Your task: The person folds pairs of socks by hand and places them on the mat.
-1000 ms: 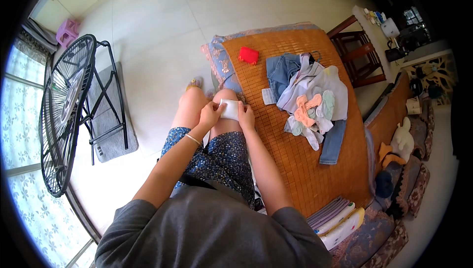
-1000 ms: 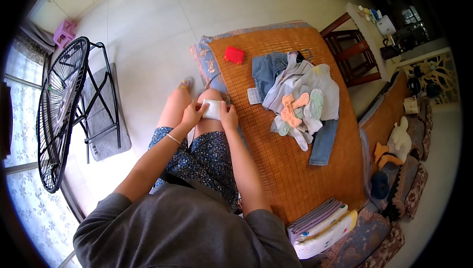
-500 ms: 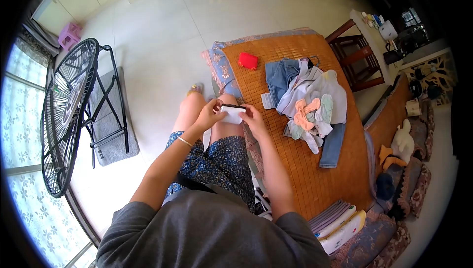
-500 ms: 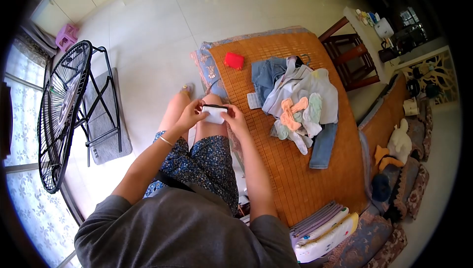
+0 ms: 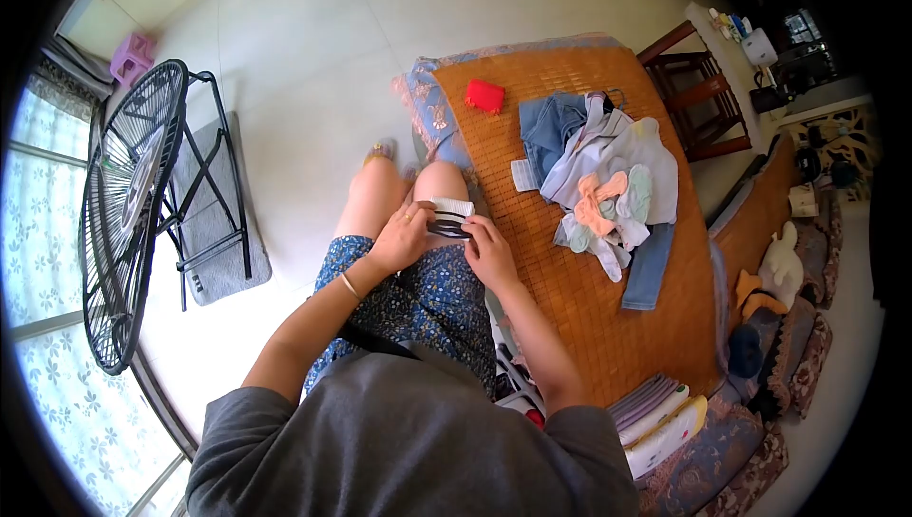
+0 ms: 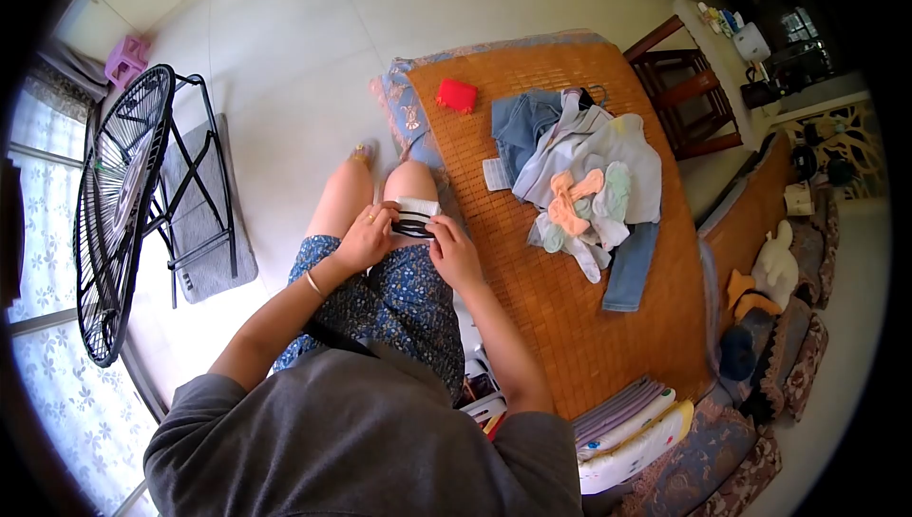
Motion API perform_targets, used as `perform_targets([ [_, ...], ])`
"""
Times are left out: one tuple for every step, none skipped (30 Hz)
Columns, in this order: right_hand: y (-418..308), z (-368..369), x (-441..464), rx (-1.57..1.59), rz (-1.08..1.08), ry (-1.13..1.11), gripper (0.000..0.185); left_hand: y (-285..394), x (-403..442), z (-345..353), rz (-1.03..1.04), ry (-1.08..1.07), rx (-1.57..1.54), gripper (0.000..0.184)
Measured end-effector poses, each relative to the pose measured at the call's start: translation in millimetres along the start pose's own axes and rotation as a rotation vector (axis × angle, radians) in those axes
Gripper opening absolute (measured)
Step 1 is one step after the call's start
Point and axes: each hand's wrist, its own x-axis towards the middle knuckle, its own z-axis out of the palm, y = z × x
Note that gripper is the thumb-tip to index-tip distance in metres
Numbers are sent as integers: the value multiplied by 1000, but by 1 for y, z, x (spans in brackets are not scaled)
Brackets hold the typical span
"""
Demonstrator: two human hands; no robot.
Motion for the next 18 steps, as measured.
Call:
perform_targets([
  [-2,-1,-2,135,114,-49,20,4,0,-5,-3,-14,-36,25],
  [-1,0,-1,137,117,-50,20,8,1,-8,-5,-17,-37,25],
  [0,1,2,152,50,19,20,11,4,-9,14,14,-34,24],
  [2,2,6,166,-17,88,21,13,6,-9,34,46,-31,22],
  [2,3,8,165,-16,89,21,13,8,-7,34,45,-32,22],
  [1,4,10,114,14,79,21,12,9,-5,16,38,-24,21],
  [0,6,12,63,44,70,22,11,11,-3,-2,31,-16,19],
  [0,9,13,63,45,70,22,11,12,0,-2,30,-16,19],
  [0,12,14,75,79,90,23,11,14,2,-9,52,-28,16],
  [-1,15,15,88,113,110,24,10,15,2,-16,74,-39,12],
  [0,17,17,89,112,110,24,9,17,2,-16,74,-37,12],
  [-1,18,18,75,90,119,24,7,18,3,-27,66,-15,10],
  [-2,19,19,60,68,128,24,6,19,4,-38,58,6,8],
  [-3,20,19,60,68,128,24,5,18,5,-38,58,5,8],
  [-3,20,20,50,78,120,24,8,19,2,-43,69,-17,8],
  [-4,20,20,40,89,113,24,10,19,1,-47,79,-41,8],
  [-4,19,19,39,93,114,24,11,18,1,-46,76,-43,8],
  [-4,18,18,18,98,105,24,9,15,1,-9,54,-66,8],
])
